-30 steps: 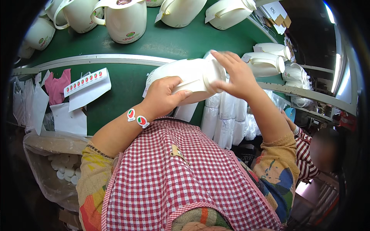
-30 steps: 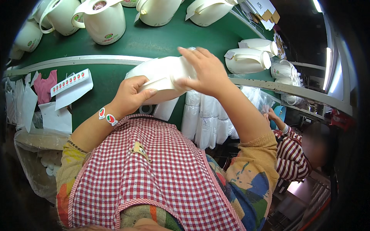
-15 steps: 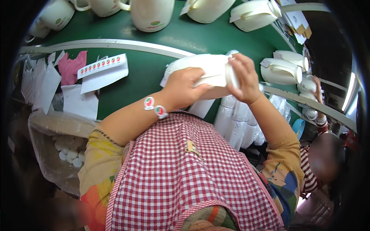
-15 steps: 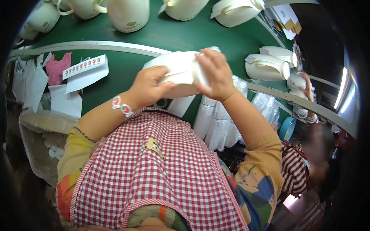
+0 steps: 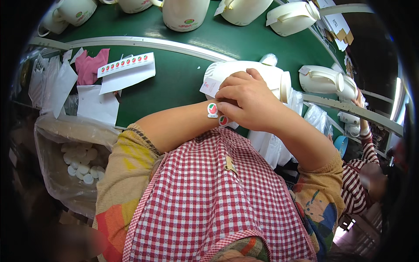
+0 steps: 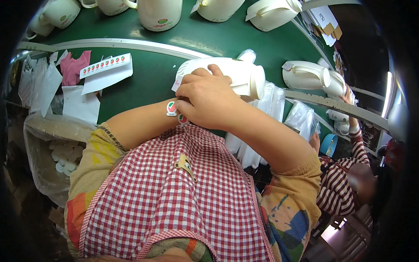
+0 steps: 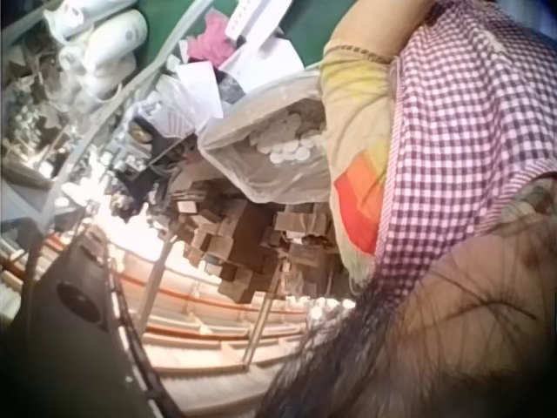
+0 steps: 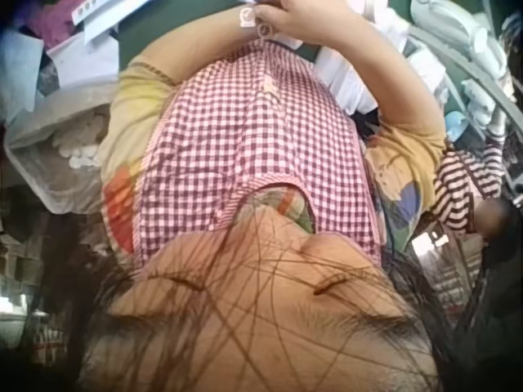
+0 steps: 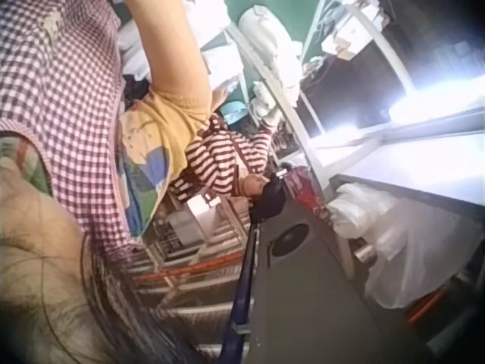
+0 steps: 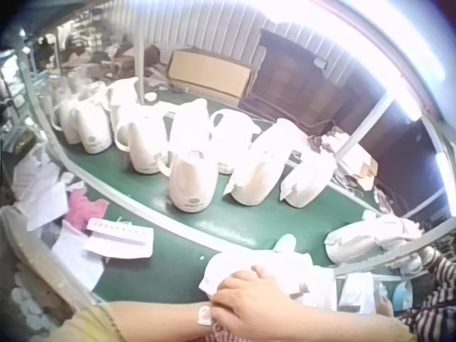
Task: The person assembles white electric kettles on a green workbench. They pick up kettle bodies, attach lids, and affix small round stickers to the sides. The person handles the kettles one at a time, placing finished units back on the table.
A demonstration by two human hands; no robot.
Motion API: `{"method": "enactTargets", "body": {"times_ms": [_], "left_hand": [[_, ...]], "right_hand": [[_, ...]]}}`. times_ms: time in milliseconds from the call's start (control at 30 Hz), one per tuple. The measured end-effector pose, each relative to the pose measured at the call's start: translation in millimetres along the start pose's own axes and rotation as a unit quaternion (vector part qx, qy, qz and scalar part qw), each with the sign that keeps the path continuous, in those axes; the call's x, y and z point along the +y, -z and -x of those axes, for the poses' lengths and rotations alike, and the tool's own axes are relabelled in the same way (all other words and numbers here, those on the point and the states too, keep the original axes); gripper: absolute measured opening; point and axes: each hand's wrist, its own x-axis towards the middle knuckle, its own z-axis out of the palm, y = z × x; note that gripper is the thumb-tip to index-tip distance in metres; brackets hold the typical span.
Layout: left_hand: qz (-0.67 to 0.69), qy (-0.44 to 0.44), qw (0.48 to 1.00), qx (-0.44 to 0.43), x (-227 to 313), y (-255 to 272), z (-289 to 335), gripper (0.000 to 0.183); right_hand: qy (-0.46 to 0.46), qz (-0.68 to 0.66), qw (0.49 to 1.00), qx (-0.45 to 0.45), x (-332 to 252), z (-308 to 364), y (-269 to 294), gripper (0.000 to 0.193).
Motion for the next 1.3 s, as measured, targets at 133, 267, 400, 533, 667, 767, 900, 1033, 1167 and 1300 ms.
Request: {"method": "enactTargets", "body": {"times_ms": [133, 267, 400, 533, 667, 767, 900, 1033, 1167, 1300], "left_hand": [[0.005, -0.009, 1.0, -0.006, 2.1, -0.8, 3.2, 0.031], [0.017, -0.012, 1.0, -0.009, 1.3, -0.7, 5.9, 0.03], [0.045, -0.013, 0.999, -0.025, 1.9, 2.7, 3.9, 0.03], [0.059, -0.206, 0.973, 0.089, -2.2, 37.1, -14.2, 0.03], [0.405, 0.32, 0.856, 0.0, -14.3, 56.8, -56.9, 0.017], [0.503, 0.317, 0.802, 0.06, -27.9, 66.0, -71.4, 0.015], [0.504, 0.316, 0.799, 0.091, -33.5, 66.0, -88.4, 0.014], [0.488, 0.324, 0.803, 0.107, -35.5, 61.1, -103.0, 0.014], [0.471, 0.332, 0.81, 0.106, -31.6, 55.3, -113.4, 0.013], [0.453, 0.339, 0.818, 0.11, -25.2, 51.7, -120.3, 0.012]], "right_hand": [[-0.022, -0.014, 1.0, -0.012, -2.6, 3.7, -9.7, 0.016], [-0.032, -0.058, 0.998, 0.003, -6.7, 6.1, -8.3, 0.011], [0.028, -0.08, 0.993, 0.083, -1.5, 6.4, -14.9, 0.007], [0.085, -0.16, 0.952, 0.248, -0.1, 11.6, 14.6, 0.01], [-0.035, -0.361, 0.865, 0.347, 53.9, 47.1, 15.2, 0.004], [-0.164, -0.51, 0.81, 0.237, 92.6, 59.3, -42.4, 0.006], [-0.148, -0.413, 0.873, 0.215, 88.9, 42.4, -91.4, 0.008], [-0.129, -0.45, 0.863, 0.19, 85.7, 34.7, -93.1, 0.009], [-0.266, -0.418, 0.853, 0.164, 129.6, 29.8, -84.2, 0.012], [-0.281, -0.37, 0.877, 0.123, 125.6, 9.7, -72.3, 0.012]]}}
